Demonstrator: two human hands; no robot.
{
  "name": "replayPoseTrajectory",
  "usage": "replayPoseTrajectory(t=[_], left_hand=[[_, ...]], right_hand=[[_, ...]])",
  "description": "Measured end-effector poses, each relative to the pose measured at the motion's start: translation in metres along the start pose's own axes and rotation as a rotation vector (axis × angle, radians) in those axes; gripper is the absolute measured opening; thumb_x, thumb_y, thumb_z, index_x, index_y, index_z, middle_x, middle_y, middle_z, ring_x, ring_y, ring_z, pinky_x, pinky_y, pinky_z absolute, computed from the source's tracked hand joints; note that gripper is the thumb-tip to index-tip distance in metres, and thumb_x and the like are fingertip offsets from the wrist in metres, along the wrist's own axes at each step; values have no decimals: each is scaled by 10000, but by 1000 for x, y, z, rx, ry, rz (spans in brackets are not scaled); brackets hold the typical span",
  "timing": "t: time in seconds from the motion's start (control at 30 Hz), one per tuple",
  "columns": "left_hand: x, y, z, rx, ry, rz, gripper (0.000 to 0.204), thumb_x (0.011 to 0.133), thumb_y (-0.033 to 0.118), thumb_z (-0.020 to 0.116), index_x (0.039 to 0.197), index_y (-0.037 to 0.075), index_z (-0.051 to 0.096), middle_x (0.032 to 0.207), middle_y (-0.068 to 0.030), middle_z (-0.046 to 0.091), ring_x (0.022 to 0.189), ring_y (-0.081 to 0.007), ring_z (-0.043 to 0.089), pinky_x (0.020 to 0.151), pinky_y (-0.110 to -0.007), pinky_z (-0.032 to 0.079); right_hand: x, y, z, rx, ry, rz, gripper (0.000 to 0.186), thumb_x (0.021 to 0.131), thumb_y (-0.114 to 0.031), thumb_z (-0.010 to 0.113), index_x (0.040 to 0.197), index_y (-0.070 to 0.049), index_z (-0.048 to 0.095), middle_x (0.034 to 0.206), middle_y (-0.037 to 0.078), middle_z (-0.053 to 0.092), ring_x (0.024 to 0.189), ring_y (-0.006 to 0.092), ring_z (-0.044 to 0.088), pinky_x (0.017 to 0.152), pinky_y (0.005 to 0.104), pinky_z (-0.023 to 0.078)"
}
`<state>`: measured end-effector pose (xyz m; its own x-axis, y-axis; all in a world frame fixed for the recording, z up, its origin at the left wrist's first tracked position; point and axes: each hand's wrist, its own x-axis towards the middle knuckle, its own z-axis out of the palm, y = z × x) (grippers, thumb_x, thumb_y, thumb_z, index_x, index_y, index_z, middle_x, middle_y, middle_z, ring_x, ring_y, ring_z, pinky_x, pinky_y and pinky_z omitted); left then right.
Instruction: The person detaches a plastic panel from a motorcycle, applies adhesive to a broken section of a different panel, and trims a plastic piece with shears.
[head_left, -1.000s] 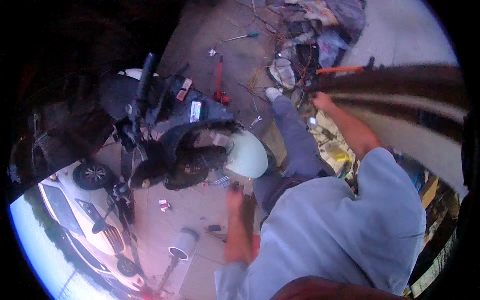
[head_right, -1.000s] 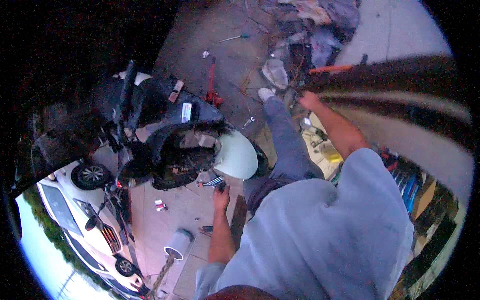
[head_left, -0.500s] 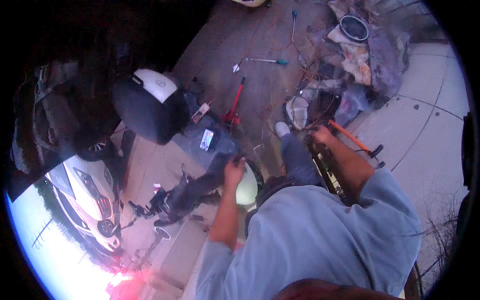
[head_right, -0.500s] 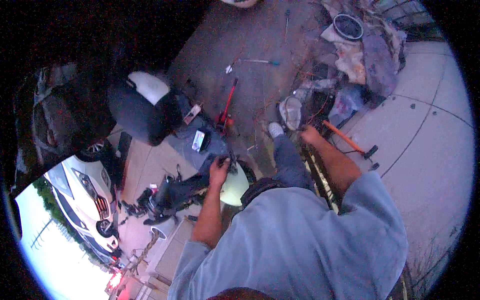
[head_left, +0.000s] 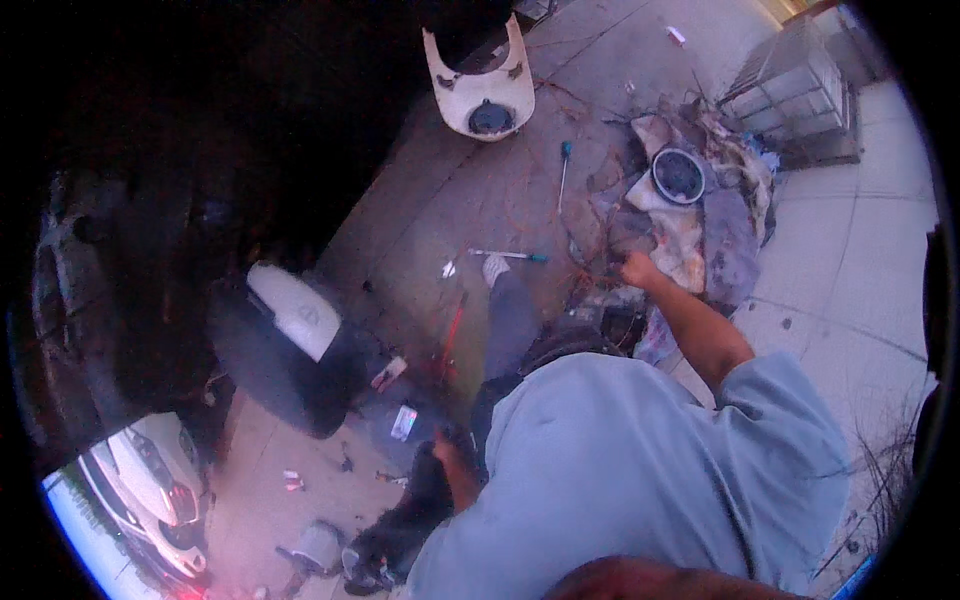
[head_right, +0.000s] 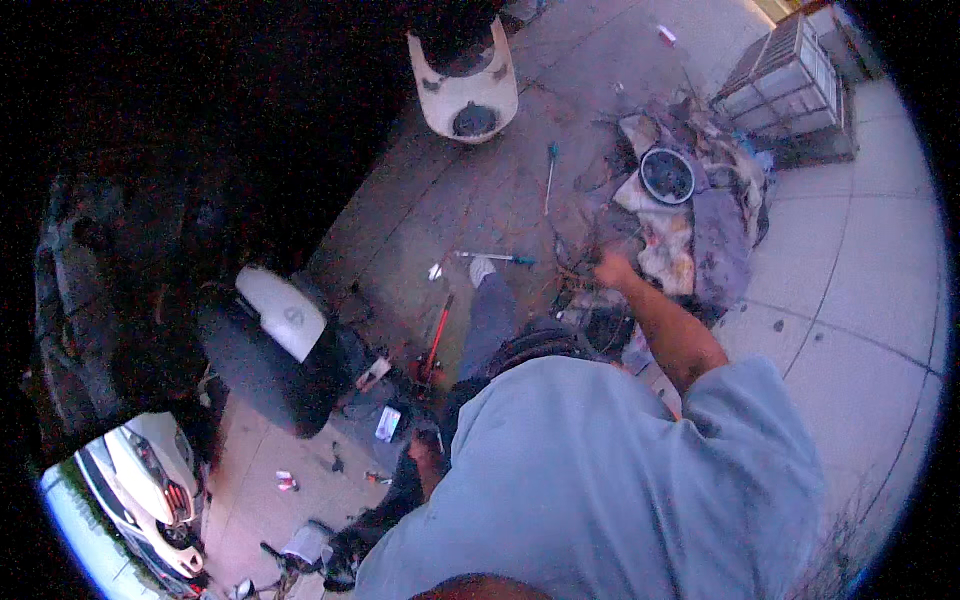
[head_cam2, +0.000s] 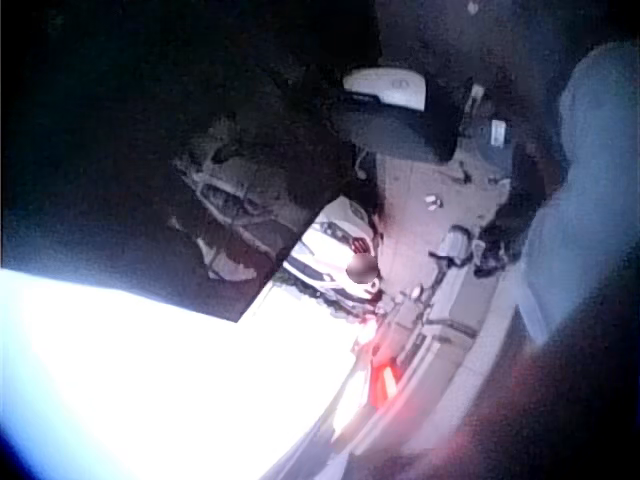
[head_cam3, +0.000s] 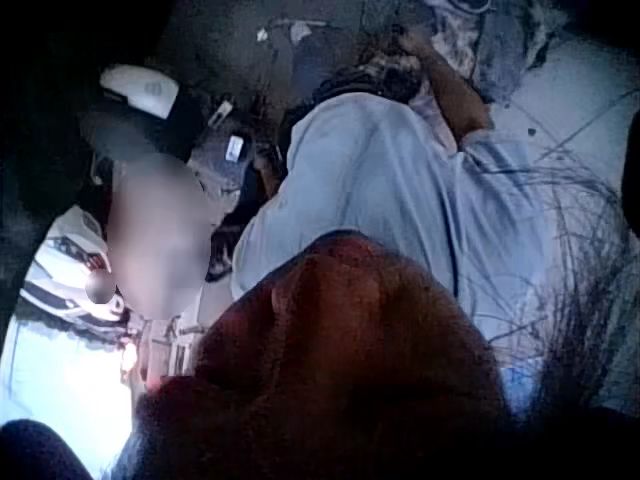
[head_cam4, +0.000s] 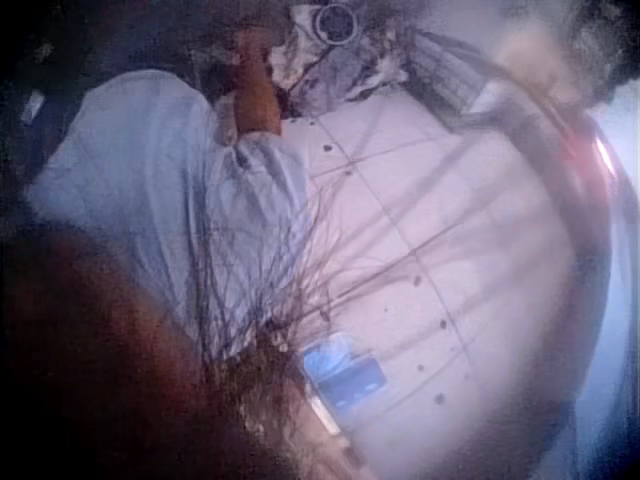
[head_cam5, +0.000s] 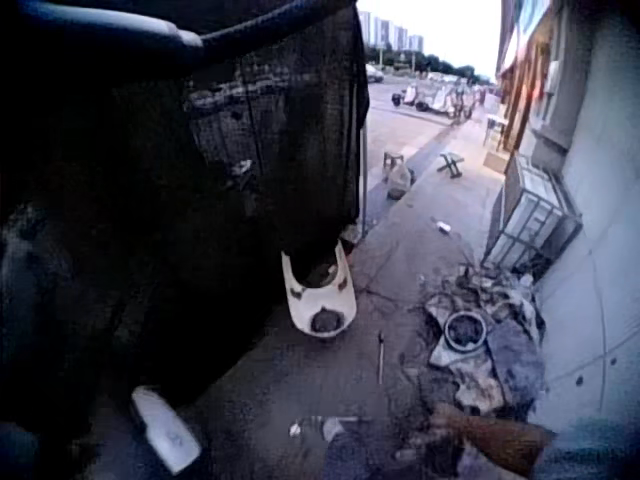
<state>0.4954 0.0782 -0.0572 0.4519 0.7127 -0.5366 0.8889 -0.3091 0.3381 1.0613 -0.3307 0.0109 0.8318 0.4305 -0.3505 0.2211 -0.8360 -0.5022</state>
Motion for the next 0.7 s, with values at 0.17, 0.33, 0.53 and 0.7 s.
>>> replayPoseTrajectory(t=[0.17, 0.33, 0.53, 0.7], left_hand=[[58, 10, 23, 202, 90, 274, 327, 822, 326, 693, 1047, 90, 669, 988, -110, 688, 891, -269, 670, 758, -429, 551], [28, 151, -73, 232, -71, -169, 430, 745, 275, 756, 1104, 55, 668, 1089, -171, 679, 953, -301, 659, 793, -410, 539], [-3, 253, -57, -142, 69, -470, 401, 776, 236, 723, 1113, 28, 665, 1077, -176, 681, 915, -282, 669, 752, -426, 546], [18, 417, 2, -553, 76, -951, 370, 810, 232, 692, 1114, 22, 660, 1067, -159, 675, 918, -265, 652, 766, -414, 532]], right_hand=[[167, 53, 7, -44, -350, 162, 459, 819, -352, 613, 1100, 7, 664, 994, 261, 691, 965, 398, 669, 814, 443, 521], [316, 123, 30, -533, -296, -480, 228, 822, -204, 630, 1005, -88, 701, 939, 181, 694, 911, 332, 667, 720, 442, 538], [551, 94, 48, 146, -292, 577, 312, 807, -297, 706, 1033, -82, 708, 814, 115, 660, 767, 250, 656, 646, 420, 496], [717, 189, 127, 518, -26, 623, 640, 729, -231, 783, 1298, -44, 559, 992, 112, 697, 826, 239, 666, 671, 355, 517]])
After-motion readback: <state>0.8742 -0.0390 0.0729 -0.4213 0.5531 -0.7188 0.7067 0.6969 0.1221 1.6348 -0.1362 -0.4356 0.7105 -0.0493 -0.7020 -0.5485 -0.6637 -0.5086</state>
